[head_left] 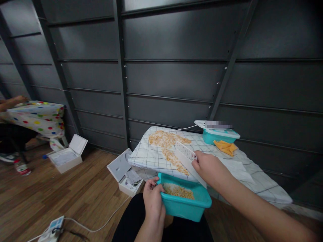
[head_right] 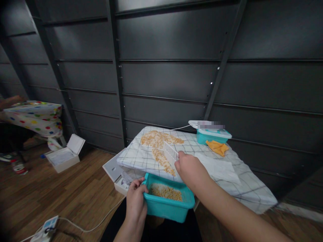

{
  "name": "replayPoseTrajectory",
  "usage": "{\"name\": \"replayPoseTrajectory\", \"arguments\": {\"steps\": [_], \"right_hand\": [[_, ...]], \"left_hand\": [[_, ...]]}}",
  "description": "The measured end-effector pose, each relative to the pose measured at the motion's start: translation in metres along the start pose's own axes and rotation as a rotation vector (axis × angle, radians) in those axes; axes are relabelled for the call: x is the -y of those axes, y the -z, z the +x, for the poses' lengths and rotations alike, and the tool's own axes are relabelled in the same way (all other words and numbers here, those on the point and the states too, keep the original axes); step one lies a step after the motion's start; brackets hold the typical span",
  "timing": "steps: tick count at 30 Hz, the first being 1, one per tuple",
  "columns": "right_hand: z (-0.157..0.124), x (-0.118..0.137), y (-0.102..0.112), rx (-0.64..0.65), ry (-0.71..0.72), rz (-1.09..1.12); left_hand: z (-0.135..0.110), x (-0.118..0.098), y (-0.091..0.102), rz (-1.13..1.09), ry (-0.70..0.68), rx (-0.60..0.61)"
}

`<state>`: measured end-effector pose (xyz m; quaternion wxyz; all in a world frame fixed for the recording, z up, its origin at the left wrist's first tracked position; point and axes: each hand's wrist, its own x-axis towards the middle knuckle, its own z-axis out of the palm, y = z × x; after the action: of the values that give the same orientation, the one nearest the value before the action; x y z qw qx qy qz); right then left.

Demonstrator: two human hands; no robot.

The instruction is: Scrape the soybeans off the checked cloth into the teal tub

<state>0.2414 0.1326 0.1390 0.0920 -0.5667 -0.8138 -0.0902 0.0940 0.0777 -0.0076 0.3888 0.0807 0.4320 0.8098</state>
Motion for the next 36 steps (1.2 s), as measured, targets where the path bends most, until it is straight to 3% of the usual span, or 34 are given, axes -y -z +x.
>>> {"name": "replayPoseTrajectory", "arguments": {"steps": [6,10,16,24,28,36], "right_hand": [[0.020,-0.018,0.004,-0.088,0.111,-0.013],[0.057,-0.019,-0.018,-0.177,0.240,0.170],[0.110,-0.001,-0.055,-0.195,0.385,0.306],[0.123,-0.011,-0.088,-0.087,0.516,0.446],[0.117,-0.022,-0.084,-0.009,0.576,0.455],[0.101,-0.026,-0.054,0.108,0.637,0.427]], "left_hand": [[0.000,0.000,-0.001,0.006,0.002,0.002],[-0.001,0.000,-0.002,0.000,0.009,0.001],[0.000,0.000,0.000,0.002,-0.001,0.009],[0.005,0.000,0.007,0.009,-0.015,-0.010],[0.005,-0.005,0.008,0.012,-0.005,-0.011],[0.001,-0.010,0.007,0.011,0.017,-0.005]]}}
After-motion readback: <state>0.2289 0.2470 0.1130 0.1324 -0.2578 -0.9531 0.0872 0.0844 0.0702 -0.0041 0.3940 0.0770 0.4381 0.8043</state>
